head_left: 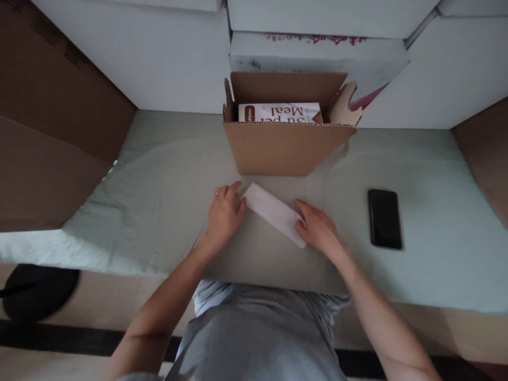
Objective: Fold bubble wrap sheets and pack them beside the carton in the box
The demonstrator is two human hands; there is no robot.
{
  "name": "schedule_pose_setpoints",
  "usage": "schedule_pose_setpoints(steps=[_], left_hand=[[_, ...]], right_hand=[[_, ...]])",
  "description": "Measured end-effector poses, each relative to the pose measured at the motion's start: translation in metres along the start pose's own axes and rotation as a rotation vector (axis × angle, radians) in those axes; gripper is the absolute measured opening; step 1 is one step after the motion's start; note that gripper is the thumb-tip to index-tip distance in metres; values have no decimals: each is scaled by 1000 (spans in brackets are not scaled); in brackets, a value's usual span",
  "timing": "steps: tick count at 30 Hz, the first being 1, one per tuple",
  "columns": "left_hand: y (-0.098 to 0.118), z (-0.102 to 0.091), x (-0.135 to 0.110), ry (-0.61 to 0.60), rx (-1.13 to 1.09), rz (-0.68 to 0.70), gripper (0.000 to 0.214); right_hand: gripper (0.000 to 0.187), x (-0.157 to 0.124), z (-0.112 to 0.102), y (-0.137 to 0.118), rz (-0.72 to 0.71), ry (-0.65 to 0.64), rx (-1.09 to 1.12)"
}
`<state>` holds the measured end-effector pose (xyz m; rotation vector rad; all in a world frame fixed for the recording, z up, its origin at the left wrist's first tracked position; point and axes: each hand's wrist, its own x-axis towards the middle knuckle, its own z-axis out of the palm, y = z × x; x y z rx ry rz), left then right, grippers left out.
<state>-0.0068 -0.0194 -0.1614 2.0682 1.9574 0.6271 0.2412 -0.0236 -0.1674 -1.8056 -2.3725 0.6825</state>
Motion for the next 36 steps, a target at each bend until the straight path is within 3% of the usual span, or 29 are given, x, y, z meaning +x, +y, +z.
schedule_pose_setpoints(steps=[2, 3, 5, 7, 11, 15, 20, 24, 28, 31, 36], left_hand=[[7, -1, -16, 126, -71, 221, 33], [11, -1, -28, 105, -114, 347, 34], [21, 5, -53, -86, -154, 573, 46], [27, 13, -74, -215, -129, 638, 53], [23, 27, -92, -219, -103, 595, 44], [13, 29, -87, -284, -159, 598, 47], [9, 31, -86, -306, -295, 560, 47], [10, 29, -87, -310, -324, 555, 46], [7, 17, -78, -290, -432, 576, 48], [6, 13, -60, -269, -362, 567, 45], [7, 27, -28, -418, -237, 699, 36]], right_hand=[[56, -8, 1, -3, 83, -67, 155], [57, -13, 3, -6, 123, -86, 254], [56, -23, 10, -12, 189, -105, 505], [55, -33, 20, -20, 257, -118, 794], [51, -48, 33, -36, 324, -125, 1129], [34, -59, 29, -33, 189, -40, 953], [58, -66, 20, -14, -271, 69, 455], [45, -64, 24, -10, -476, 114, 304], [37, -61, 33, -7, -542, 107, 300], [36, -63, 38, -4, -543, 87, 287], [30, -66, 37, -5, -509, 63, 298]])
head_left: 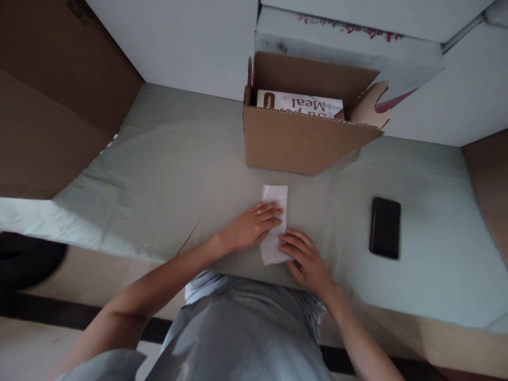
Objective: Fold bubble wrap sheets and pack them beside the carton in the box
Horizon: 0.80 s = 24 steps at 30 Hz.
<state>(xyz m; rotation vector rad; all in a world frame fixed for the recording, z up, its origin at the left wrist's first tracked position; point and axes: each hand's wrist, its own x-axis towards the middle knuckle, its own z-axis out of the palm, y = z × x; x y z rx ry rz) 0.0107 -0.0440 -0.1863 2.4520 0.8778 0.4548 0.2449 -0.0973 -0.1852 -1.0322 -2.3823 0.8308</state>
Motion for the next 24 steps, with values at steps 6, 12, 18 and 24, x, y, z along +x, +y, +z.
schedule_pose_setpoints(steps=[6, 12, 18, 24], left_hand=[[-7, -4, 3, 19, -227, -25, 35], [-9, -14, 5, 99, -483, -45, 39], [-7, -3, 9, 167, -385, -195, 41], [-9, -1, 11, 183, -352, -211, 44]], right_hand=[[20, 21, -6, -8, 209, 35, 109], [20, 40, 2, -4, 390, 123, 57], [38, 43, 7, -2, 474, 254, 69], [40, 33, -6, -4, 43, 274, -219]])
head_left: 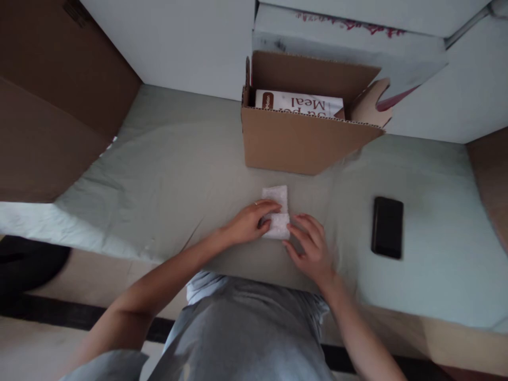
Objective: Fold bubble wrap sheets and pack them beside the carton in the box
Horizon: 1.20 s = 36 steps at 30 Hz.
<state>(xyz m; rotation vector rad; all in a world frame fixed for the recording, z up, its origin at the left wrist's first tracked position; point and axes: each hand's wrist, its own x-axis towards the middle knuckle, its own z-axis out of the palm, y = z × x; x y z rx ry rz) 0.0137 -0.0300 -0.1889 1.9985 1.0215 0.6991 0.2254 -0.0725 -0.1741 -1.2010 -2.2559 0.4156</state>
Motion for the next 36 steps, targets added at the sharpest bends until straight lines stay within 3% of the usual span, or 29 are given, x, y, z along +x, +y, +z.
schedule_pose_setpoints(steps=[2, 4, 8, 12, 17, 24, 30, 34, 36], left_hand=[[0, 0, 3, 17, 15, -21, 46], [1, 0, 6, 22, 38, -31, 47], [2, -6, 11, -12, 166, 65, 40], [2, -11, 14, -42, 316, 94, 34], [4, -12, 15, -40, 133, 46, 34], [8, -13, 12, 6, 34, -38, 36], [-3, -4, 8, 195, -76, -25, 41], [-3, 3, 11, 311, -86, -47, 35], [2, 0, 10, 385, -39, -128, 32]], right_hand=[[44, -2, 3, 1, -62, -132, -59], [47, -2, 10, 3, -36, -209, -106], [45, 5, 18, 8, -21, -212, -75], [40, 12, 5, 7, -43, -265, 32], [31, 24, -11, 10, 37, -282, 154], [24, 56, -5, 17, 57, -251, 93], [40, 63, 9, 21, 91, -167, 6], [40, 65, 17, 23, 104, -215, 30], [38, 66, 19, 23, 137, -224, 12]])
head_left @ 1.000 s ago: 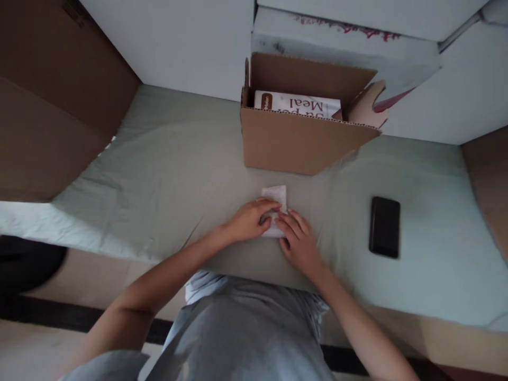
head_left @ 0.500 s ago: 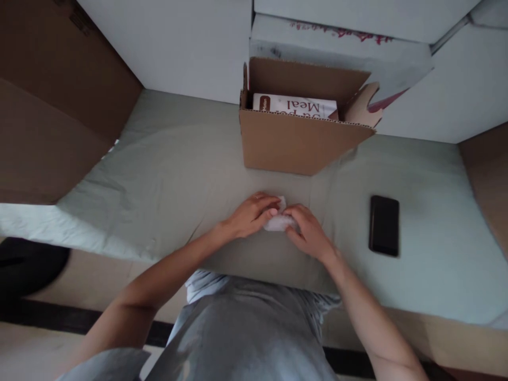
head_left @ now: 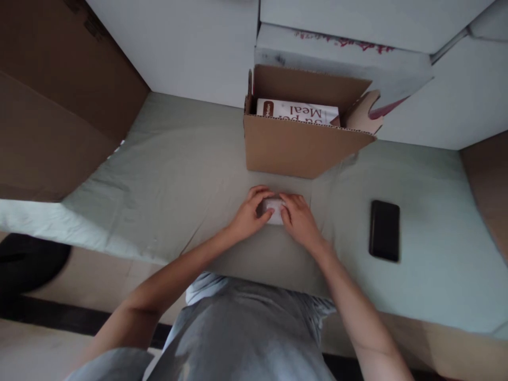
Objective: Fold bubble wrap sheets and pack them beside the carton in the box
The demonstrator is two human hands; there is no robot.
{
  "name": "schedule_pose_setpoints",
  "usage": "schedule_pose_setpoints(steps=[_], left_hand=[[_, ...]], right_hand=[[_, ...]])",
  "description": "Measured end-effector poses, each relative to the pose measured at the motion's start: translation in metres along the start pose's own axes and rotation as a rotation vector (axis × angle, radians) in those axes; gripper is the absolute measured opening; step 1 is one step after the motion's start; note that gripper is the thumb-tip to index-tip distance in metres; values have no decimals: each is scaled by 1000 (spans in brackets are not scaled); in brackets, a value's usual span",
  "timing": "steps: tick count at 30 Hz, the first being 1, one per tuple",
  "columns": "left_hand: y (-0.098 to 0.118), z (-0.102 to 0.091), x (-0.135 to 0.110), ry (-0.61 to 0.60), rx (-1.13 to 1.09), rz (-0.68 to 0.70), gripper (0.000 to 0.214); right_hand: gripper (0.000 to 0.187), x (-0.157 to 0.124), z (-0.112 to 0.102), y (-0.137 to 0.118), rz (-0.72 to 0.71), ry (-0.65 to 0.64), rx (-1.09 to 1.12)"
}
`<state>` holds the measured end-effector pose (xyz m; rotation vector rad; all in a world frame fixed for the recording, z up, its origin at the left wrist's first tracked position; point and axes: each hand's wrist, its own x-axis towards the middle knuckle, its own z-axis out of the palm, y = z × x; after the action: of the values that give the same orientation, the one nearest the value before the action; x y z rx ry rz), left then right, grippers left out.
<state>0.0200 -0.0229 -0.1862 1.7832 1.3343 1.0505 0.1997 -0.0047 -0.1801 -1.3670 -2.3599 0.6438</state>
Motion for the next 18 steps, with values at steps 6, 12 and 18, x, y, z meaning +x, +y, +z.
schedule_pose_setpoints(steps=[6, 12, 18], left_hand=[[22, -20, -19, -238, 72, -440, 41], [42, 10, -40, -65, -234, -268, 74], [59, -1, -37, -80, -205, -289, 68]], right_hand=[[30, -11, 2, 1, 35, 104, 198], [25, -40, 3, -26, 101, 331, 453], [42, -56, -27, -31, 70, 169, 523]])
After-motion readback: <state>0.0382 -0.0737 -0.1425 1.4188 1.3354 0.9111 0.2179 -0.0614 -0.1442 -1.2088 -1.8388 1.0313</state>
